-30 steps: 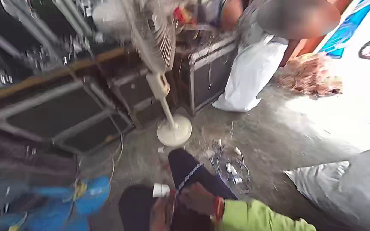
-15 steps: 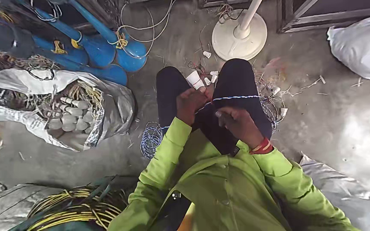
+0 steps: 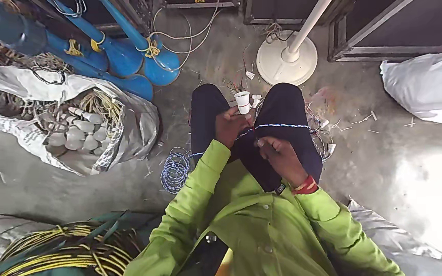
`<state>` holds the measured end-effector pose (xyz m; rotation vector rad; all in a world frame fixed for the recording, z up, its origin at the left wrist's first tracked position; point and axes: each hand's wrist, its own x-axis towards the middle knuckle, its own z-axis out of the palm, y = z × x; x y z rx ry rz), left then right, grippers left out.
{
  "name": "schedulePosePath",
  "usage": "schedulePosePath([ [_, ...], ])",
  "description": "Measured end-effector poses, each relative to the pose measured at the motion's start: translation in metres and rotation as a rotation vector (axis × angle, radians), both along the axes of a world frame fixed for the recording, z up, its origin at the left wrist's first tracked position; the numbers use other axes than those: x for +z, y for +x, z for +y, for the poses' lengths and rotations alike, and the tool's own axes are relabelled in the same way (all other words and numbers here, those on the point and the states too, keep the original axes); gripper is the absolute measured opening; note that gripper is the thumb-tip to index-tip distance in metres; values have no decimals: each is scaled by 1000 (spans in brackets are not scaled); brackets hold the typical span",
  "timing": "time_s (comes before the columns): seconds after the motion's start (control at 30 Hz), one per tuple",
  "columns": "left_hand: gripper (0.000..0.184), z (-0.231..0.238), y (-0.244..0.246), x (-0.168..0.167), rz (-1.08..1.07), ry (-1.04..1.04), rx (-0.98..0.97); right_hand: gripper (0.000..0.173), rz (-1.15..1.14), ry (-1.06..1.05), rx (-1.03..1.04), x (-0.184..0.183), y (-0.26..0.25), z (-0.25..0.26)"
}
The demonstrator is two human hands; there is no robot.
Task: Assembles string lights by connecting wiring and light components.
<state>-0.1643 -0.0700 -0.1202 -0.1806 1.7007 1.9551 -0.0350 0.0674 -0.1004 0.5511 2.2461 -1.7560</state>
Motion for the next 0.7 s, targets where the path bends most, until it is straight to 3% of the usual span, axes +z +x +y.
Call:
schedulePosePath([
  [0.3, 42, 43, -42, -30, 52, -313, -157, 32, -87, 268, 10, -8, -35, 3],
  [0.53, 43, 75, -16, -22, -119, -78, -167, 27, 14, 177, -103, 11, 16, 20],
  [0.7, 42, 42, -7, -3, 38, -212, -489, 28, 35, 171, -26, 13, 23, 23],
])
